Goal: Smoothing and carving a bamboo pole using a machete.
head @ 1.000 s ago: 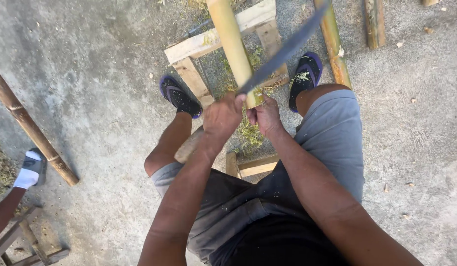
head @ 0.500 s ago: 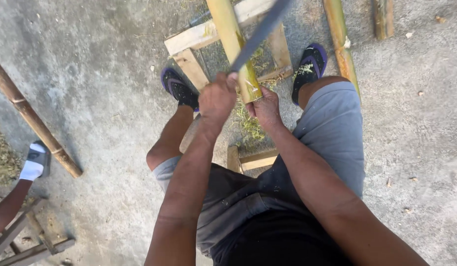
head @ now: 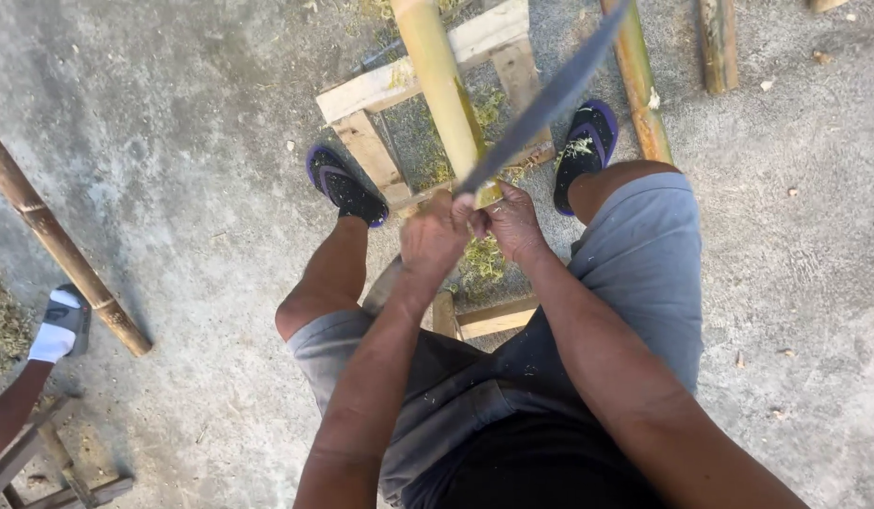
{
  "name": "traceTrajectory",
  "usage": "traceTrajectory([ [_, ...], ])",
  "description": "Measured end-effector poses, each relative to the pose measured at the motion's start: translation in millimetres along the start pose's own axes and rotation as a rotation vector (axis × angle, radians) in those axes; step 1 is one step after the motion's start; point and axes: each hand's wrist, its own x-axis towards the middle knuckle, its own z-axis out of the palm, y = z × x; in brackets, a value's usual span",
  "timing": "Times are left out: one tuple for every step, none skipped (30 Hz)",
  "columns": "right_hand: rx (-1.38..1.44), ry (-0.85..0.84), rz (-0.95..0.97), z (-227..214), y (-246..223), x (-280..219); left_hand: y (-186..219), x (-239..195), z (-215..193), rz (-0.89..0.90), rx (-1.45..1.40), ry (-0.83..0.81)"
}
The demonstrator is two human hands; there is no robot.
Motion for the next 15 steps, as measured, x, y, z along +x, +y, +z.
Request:
traceTrajectory([
  [-0.001, 0.007, 0.005, -6.4, 4.0, 1.0, 0.4, 3.7, -5.6, -0.001, -0.004, -0.008],
  [0.074, -0.061, 0.011, -11.5, 9.5, 0.0, -0.8, 4.7, -11.7, -0.028, -0.051, 0.042],
  [0.150, -0.128, 0.017, -16.3, 14.5, -1.5, -1.7, 5.5, -18.1, -0.055, -0.098, 0.092],
  [0.146, -0.126, 0.011, -13.3, 5.7, -8.0, -2.5, 8.6, -17.3, -0.049, -0.103, 0.094],
  [0.189, -0.120, 0.083, -10.4, -3.8, -15.0, -2.4, 11.5, -16.9, -0.031, -0.136, 0.163],
  [0.238, -0.116, 0.157, -4.0, -10.5, -22.6, -5.0, 12.6, -18.8, -0.016, -0.163, 0.232],
  [0.239, -0.117, 0.153, -6.2, -15.5, -23.3, -6.0, 13.5, -16.9, -0.012, -0.161, 0.233],
  [0.330, -0.179, 0.161, -8.9, -20.1, -23.8, -7.1, 14.3, -14.5, -0.014, -0.153, 0.235],
  [0.421, -0.242, 0.169, -11.6, -24.5, -24.3, -8.4, 15.3, -11.9, -0.016, -0.144, 0.238],
  [0.421, -0.242, 0.169, -15.4, -20.6, -20.6, -6.6, 13.1, -10.3, -0.016, -0.144, 0.238],
  [0.428, -0.265, 0.148, -18.9, -16.6, -16.9, -5.0, 11.0, -9.0, -0.034, -0.176, 0.236],
  [0.433, -0.292, 0.123, -21.9, -14.3, -10.9, -2.9, 11.1, -8.7, -0.050, -0.208, 0.238],
  [0.431, -0.294, 0.121, -22.3, -16.2, -7.0, -2.3, 11.2, -9.0, -0.047, -0.208, 0.241],
  [0.433, -0.256, 0.158, -22.8, -18.0, -3.3, -1.8, 11.0, -9.0, -0.063, -0.246, 0.239],
  [0.434, -0.218, 0.194, -23.4, -19.8, 0.6, -1.2, 10.8, -9.0, -0.078, -0.284, 0.238],
])
